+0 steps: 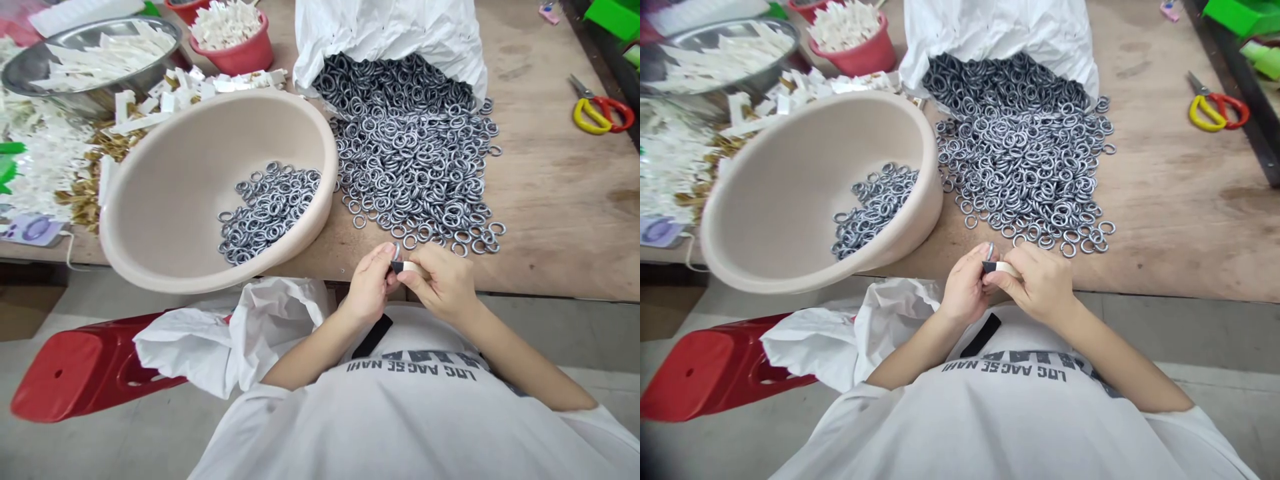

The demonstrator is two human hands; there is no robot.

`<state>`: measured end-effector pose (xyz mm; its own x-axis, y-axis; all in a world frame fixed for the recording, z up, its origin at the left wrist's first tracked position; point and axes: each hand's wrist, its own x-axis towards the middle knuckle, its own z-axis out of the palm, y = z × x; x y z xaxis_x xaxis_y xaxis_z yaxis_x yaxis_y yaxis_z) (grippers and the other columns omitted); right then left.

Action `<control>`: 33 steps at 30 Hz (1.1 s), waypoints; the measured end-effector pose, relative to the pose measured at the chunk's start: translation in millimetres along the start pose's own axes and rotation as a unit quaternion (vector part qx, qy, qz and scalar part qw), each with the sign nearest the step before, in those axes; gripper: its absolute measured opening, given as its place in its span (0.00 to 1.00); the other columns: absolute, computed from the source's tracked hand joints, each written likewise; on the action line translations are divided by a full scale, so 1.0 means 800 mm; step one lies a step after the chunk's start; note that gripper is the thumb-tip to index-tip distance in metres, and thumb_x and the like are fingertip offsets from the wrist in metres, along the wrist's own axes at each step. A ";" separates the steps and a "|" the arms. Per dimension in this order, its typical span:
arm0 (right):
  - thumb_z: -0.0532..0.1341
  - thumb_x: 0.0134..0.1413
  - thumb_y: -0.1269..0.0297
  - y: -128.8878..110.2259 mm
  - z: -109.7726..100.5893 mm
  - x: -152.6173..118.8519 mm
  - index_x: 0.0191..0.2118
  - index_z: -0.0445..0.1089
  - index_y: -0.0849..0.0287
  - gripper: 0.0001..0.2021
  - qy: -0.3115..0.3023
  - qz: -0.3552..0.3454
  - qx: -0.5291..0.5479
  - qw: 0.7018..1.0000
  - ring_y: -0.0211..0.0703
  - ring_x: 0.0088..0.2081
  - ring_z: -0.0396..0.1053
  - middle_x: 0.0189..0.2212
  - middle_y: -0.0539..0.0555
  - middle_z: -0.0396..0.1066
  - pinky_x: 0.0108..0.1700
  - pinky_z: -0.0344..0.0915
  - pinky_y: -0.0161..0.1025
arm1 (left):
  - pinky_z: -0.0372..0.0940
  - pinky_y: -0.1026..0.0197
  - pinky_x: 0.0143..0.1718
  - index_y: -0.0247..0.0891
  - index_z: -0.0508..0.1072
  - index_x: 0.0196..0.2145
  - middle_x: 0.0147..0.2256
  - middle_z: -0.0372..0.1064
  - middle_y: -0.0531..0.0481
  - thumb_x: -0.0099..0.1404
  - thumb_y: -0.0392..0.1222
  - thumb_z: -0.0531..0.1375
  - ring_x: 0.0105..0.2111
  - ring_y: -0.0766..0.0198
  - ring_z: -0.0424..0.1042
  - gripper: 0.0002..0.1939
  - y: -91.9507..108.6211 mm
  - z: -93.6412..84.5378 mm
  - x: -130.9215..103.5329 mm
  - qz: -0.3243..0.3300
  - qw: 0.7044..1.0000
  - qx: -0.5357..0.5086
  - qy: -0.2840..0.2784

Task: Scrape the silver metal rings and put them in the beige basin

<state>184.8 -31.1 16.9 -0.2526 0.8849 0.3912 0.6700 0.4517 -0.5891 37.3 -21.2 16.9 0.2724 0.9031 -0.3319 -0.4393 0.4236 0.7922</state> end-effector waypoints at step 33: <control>0.57 0.66 0.59 0.019 0.012 0.018 0.35 0.67 0.55 0.09 0.027 0.094 0.199 0.975 0.43 0.37 0.66 0.32 0.51 0.67 0.41 0.62 0.41 | 0.47 0.71 0.17 0.38 0.69 0.40 0.28 0.63 0.56 0.62 0.58 0.63 0.19 0.75 0.57 0.20 0.001 -0.026 0.000 -0.007 1.000 0.024 0.003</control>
<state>184.5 -10.7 6.8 -0.1082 0.9537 0.2806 0.3749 0.3005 -0.8770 19.2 -19.4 7.2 0.2721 0.8980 -0.3459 -0.3940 0.4319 0.8113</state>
